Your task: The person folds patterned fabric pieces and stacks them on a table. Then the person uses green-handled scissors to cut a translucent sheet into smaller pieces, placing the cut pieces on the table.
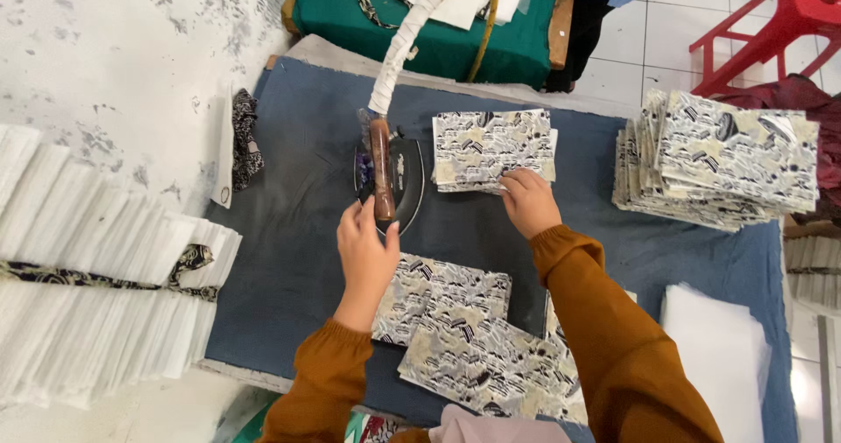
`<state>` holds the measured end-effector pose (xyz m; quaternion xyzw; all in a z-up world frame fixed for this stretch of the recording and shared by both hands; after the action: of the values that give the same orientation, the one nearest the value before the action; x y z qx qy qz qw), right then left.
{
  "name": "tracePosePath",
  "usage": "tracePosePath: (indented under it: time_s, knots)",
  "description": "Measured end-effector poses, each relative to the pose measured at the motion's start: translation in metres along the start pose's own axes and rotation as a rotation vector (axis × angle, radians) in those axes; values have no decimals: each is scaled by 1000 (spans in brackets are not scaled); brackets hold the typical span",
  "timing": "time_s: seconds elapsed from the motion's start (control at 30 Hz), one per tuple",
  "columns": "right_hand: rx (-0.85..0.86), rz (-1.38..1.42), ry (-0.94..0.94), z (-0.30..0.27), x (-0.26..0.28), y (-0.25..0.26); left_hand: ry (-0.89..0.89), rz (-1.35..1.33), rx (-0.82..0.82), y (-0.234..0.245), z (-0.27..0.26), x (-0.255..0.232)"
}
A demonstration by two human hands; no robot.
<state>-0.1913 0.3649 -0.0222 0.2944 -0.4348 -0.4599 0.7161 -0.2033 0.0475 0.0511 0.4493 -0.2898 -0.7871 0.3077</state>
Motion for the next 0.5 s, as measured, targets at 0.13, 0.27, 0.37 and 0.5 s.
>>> tracePosePath:
  time_s: [0.13,0.27,0.37,0.5]
  knots:
    - [181,-166,36,31,-10,-49,217,-88,151,-61,52,20]
    - [320,-111,-17,36,-23,-70,239,-117,236,-74,66,57]
    - [341,-66,-25,35,-32,-73,165,-114,248,-62,87,95]
    - [317,-110,25,33,-35,-79,124,-98,190,-41,105,130]
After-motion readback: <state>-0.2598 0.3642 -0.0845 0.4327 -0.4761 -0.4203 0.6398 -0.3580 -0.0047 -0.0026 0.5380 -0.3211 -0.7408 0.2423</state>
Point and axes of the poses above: each hand's wrist, its own z-axis towards the middle knuckle, its own y-axis out of the back of the hand, x = y × z, the point moved 4 cm from there along z, towards the middle knuckle, and after that the axes turned 5 degrees about -z, right-handed, at the moved point
